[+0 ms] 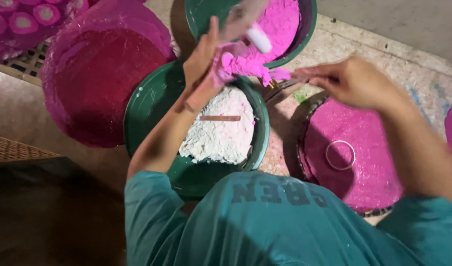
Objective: The person uses a circular cutter to cut pink glittery material into rings, then fills the centers with white powder using a small tool. The finished pieces are arranged on a pink glittery tray.
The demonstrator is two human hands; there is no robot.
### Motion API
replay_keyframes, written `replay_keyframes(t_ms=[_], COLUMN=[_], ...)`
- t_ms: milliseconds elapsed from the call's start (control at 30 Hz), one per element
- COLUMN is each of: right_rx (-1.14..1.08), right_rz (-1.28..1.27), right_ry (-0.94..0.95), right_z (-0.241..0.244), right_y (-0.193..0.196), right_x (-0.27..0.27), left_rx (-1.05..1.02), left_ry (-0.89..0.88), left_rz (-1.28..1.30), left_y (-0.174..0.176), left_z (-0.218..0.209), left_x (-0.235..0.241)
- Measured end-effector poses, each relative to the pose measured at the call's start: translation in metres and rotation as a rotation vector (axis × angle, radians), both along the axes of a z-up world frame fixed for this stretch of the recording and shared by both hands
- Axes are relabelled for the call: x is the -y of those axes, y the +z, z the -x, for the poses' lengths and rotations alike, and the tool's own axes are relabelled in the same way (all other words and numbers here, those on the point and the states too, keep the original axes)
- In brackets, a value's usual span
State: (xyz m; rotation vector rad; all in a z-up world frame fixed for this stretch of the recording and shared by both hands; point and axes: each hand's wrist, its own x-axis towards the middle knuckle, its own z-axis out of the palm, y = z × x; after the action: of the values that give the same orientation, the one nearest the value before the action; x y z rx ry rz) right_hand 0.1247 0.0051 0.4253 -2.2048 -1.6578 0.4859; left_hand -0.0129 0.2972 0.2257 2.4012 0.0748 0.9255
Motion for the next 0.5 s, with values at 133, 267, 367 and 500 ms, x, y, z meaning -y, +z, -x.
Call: replay_keyframes(t_ms=[133,267,367,500], right_rx=[0.472,1.013,0.813,0.871], right_rz=[0.468,0.037,-0.005,0.278], right_ry=[-0.031,0.363,0.346,0.175], right_z=[0.02,0.054,0.052,0.054], right_y=[0.002,-0.035,-0.006,0.051], right_x=[-0.034,-0.033,-0.01,0.014], left_rx=[-0.132,-0.307,-0.362,-0.454], left_ry=[0.086,-0.104,-0.065,0.006], left_rz=[-0.019,0.159,0.116,0.047], left_y=[-0.009,-0.015,-0.009,0.012], left_z=[0.005,0.013,0.025,0.023], left_x=[0.035,0.051,0.038,0.018])
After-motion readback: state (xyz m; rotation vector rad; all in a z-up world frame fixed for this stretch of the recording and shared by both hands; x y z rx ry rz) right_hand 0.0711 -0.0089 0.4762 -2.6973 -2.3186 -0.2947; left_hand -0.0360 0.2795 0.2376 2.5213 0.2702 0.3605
